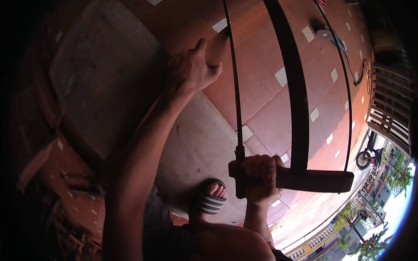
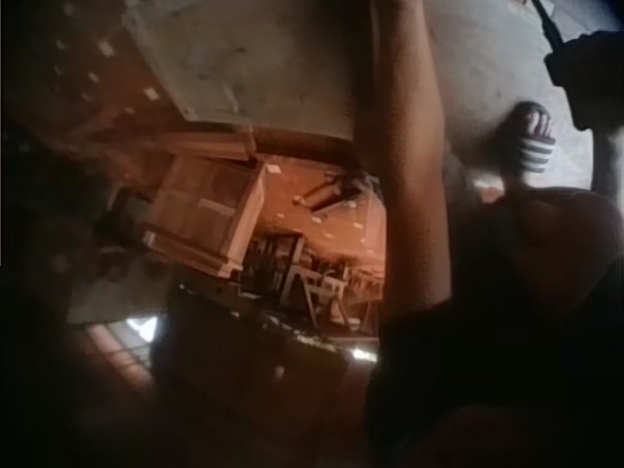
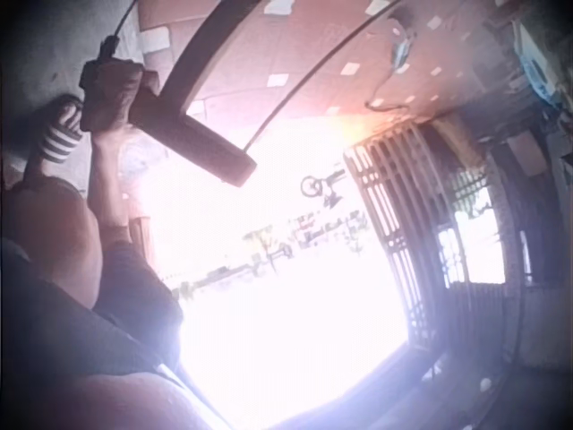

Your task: The person uses a hand saw to cut a long wooden plank placed on a work surface. They hold the plank with one hand and saw with the other, then set the saw aside and move the cut piece.

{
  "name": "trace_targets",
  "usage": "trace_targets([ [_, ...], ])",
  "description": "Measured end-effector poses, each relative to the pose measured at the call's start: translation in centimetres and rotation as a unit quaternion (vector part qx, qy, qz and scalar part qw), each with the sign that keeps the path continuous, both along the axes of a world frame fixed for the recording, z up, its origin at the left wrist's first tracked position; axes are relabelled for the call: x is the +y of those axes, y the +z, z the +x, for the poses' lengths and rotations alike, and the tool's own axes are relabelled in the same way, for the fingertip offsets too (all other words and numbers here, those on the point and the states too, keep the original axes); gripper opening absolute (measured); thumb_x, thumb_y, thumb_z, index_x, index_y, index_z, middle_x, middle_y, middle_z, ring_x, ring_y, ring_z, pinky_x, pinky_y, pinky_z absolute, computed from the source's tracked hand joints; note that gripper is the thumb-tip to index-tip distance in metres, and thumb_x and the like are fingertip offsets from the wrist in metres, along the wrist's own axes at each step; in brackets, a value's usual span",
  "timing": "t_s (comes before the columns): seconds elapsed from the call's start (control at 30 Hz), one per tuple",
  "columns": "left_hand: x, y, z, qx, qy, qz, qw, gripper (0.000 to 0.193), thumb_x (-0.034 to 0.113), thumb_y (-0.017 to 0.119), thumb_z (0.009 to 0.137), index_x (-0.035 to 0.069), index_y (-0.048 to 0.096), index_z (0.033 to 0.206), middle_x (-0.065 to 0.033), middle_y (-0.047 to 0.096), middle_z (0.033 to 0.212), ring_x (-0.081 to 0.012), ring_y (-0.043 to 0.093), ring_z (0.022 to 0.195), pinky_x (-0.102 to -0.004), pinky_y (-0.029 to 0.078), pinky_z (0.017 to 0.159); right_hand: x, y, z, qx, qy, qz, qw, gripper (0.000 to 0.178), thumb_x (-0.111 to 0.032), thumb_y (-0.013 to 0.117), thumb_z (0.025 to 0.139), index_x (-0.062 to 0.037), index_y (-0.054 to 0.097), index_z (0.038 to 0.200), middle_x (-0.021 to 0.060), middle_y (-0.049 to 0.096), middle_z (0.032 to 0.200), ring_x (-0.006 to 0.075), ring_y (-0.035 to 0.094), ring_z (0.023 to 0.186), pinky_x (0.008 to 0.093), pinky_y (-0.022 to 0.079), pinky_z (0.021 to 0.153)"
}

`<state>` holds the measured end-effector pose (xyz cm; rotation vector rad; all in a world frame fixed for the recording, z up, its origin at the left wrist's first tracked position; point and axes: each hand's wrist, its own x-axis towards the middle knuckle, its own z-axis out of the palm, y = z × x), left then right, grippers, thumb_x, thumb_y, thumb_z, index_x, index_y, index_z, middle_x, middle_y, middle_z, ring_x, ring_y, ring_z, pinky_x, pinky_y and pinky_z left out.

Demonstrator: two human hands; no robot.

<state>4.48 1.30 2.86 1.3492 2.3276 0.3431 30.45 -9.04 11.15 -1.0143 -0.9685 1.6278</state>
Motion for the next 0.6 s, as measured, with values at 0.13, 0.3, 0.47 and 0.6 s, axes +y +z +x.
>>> trace_targets([
  [0.13, 0.9, -0.4, 0.8, -0.012, -0.021, 0.005, 1.000, 0.058, 0.043, 0.079, 0.085, 0.006, 0.061, 0.127, -0.0258, 0.077, 0.093, -0.0427, 0.078, 0.094, -0.0523, 0.061, 0.090, 12.9, -3.3, -9.1, -0.052, -0.068, -0.021, 0.996, 0.024, -0.013, 0.064, 0.104, -0.0011, 0.058, 0.084, 0.0073, 0.056, 0.068, 0.0177, 0.052, 0.060, 0.0379, 0.050, 0.065],
  [0.3, 0.2, -1.1, 0.7, 0.040, -0.021, 0.059, 0.997, 0.059, 0.047, 0.079, 0.085, 0.009, 0.060, 0.125, -0.0238, 0.076, 0.098, -0.0429, 0.076, 0.096, -0.0536, 0.061, 0.087, 12.7, -2.0, -9.2, -0.084, -0.057, -0.034, 0.994, 0.030, -0.016, 0.070, 0.104, -0.0008, 0.060, 0.081, 0.0061, 0.059, 0.067, 0.0152, 0.060, 0.060, 0.0324, 0.050, 0.058],
  [0.47, 0.0, -0.7, -0.1, 0.014, 0.001, 0.027, 1.000, 0.057, 0.040, 0.081, 0.083, 0.007, 0.061, 0.124, -0.0221, 0.077, 0.090, -0.0388, 0.078, 0.090, -0.0514, 0.062, 0.088, 0.5, 1.0, -0.5, -0.017, -0.006, -0.009, 1.000, 0.033, -0.014, 0.053, 0.111, -0.0071, 0.049, 0.079, 0.0065, 0.051, 0.064, 0.0182, 0.048, 0.055, 0.0391, 0.049, 0.063],
  [0.6, 0.6, -1.1, 0.6, 0.024, -0.015, 0.074, 0.997, 0.056, 0.040, 0.082, 0.082, 0.007, 0.063, 0.123, -0.0209, 0.077, 0.088, -0.0380, 0.079, 0.089, -0.0507, 0.063, 0.084, -6.1, 4.5, 4.9, 0.016, -0.008, -0.046, 0.999, 0.033, -0.020, 0.061, 0.110, -0.0081, 0.047, 0.083, 0.0079, 0.057, 0.070, 0.0208, 0.057, 0.062, 0.0400, 0.052, 0.068],
])
